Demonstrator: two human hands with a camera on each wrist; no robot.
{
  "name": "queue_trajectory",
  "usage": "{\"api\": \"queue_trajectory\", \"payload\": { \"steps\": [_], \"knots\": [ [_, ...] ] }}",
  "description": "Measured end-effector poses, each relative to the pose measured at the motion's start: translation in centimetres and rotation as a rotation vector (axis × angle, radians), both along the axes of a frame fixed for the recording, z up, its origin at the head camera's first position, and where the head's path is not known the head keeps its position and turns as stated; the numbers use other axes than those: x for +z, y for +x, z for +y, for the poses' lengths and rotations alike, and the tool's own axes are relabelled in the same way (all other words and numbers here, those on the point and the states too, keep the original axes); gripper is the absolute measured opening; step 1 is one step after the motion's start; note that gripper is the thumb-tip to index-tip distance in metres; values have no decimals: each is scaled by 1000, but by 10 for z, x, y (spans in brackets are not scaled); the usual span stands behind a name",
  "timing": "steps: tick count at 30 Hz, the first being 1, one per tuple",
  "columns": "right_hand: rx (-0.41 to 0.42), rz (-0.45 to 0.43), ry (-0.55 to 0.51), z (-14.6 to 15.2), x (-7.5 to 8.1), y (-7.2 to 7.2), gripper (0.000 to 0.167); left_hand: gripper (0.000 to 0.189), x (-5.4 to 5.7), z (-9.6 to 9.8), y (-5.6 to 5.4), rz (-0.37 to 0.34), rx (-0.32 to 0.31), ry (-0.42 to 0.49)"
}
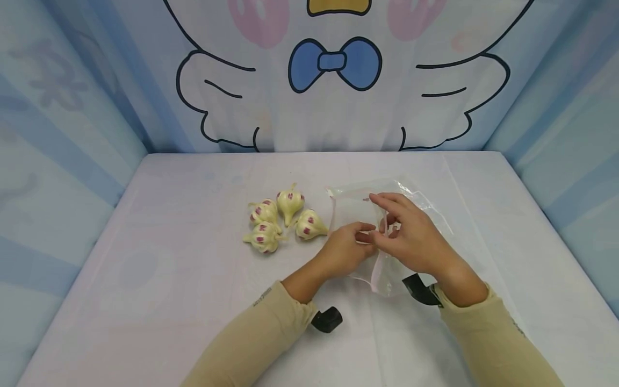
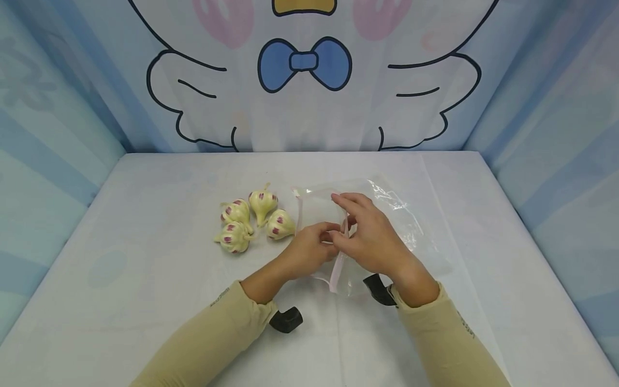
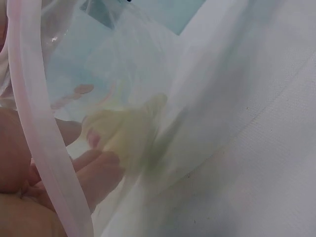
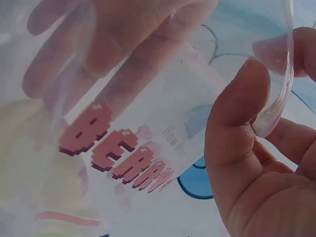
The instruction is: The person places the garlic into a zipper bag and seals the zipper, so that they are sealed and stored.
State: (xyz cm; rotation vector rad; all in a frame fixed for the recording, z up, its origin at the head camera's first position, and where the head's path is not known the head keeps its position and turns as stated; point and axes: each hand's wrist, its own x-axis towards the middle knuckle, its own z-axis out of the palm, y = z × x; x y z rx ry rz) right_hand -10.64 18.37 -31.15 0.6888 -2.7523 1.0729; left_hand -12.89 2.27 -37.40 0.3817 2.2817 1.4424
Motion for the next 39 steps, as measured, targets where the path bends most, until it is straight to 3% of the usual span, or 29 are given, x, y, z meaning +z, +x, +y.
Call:
{"api": "queue_trajectory", "payload": {
  "steps": [11,19,25,32,39],
  "knots": [
    [-3,26,-6,4,-2,-2,58,42,4,-4,1,-96,-40,26],
    [-4,29,-10,6,-3,-3,59,43,12,-21,6,-67,-85,106],
    [-22,19,0,7,-3,-3,60,45,24,-44,11,-67,-111,100],
    [-39,-14,22,9,-1,-2,60,41,37,-85,17,33,-44,34],
    [-48,-26,20,12,0,1,60,45,44,-122,15,26,69,56]
  ]
}}
